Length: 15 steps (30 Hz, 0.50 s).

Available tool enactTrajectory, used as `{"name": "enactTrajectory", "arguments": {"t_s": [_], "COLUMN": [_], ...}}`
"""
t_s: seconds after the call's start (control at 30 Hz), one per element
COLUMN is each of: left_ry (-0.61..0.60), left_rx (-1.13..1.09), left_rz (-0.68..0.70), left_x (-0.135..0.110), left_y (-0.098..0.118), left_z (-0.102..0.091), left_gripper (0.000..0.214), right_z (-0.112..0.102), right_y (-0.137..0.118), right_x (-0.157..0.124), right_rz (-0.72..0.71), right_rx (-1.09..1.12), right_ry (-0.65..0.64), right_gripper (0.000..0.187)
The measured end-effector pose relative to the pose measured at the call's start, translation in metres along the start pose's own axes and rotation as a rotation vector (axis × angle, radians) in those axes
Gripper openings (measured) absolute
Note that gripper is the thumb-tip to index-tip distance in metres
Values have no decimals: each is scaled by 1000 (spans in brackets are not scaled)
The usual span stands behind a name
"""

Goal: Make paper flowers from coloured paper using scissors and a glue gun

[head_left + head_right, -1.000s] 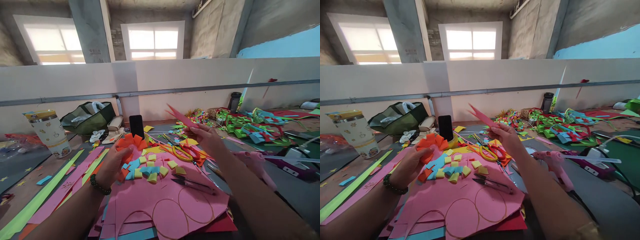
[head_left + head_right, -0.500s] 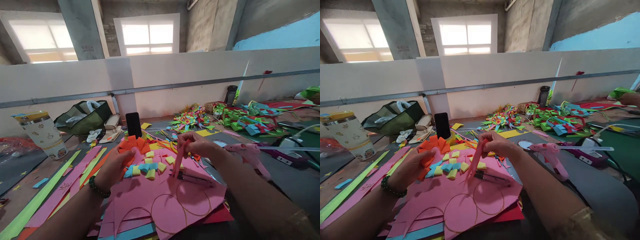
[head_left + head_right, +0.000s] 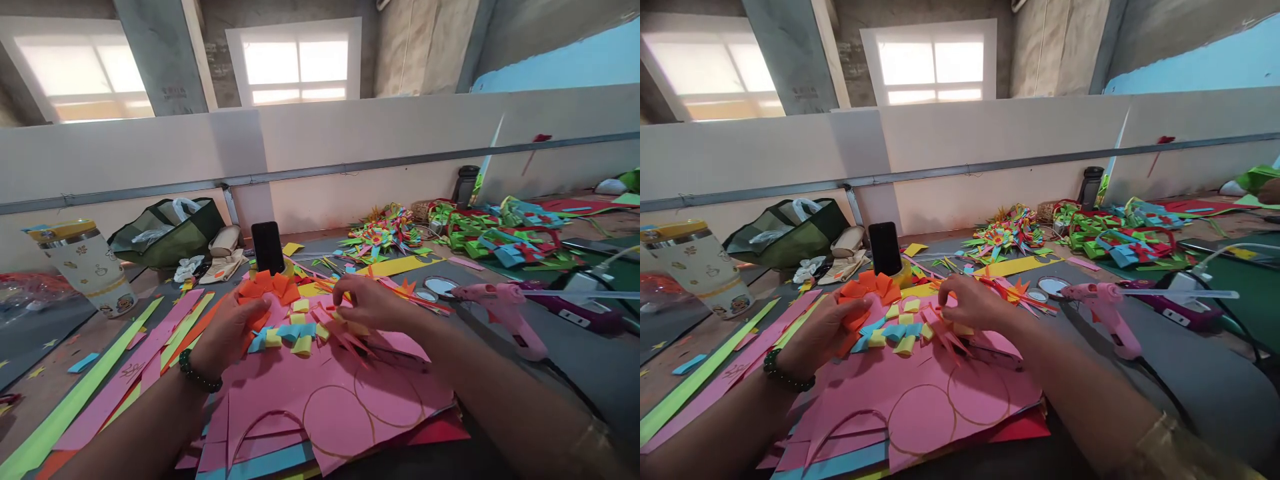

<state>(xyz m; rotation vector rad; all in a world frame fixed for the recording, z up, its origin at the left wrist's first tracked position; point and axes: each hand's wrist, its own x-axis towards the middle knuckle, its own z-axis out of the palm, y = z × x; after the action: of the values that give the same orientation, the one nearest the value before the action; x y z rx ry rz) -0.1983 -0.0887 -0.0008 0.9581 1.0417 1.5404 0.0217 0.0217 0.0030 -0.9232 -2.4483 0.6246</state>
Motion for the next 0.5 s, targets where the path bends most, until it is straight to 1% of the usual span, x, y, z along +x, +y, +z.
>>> {"name": "enactTrajectory", "arguments": {"t_s": [0.07, 0.13, 0.2, 0.27, 0.33, 0.37, 0.43, 0.47, 0.5], "left_ry": [-28, -60, -104, -171, -219, -222, -197, -183, -169], "left_rx": [18, 49, 101, 210, 357, 438, 592, 662, 731], "left_rz": [6, -10, -53, -102, -119, -120, -141, -145, -131], "left_x": [1, 0, -4, -11, -18, -21, -25, -26, -28], "left_y": [-2, -5, -7, -10, -15, -17, -20, -21, -21], "left_z": [-2, -2, 0, 5, 11, 13, 16, 16, 15], "left_gripper": [22, 24, 24, 21, 18, 19, 22, 23, 23], "right_z": [-14, -30, -46, -57, -65, -67, -71, -72, -72], "right_y": [-5, -14, -24, -30, -26, -20, 0, 12, 24], "right_x": [-10, -33, -66, -104, -138, -153, -174, -182, -187], "right_rz": [8, 24, 21, 57, 208, 315, 551, 635, 684], "right_rx": [-75, -161, -298, -389, -395, -391, -402, -440, -509], "right_ry": [112, 223, 333, 504, 605, 649, 657, 649, 640], "right_gripper": [10, 13, 19, 23, 25, 25, 26, 27, 29]}}
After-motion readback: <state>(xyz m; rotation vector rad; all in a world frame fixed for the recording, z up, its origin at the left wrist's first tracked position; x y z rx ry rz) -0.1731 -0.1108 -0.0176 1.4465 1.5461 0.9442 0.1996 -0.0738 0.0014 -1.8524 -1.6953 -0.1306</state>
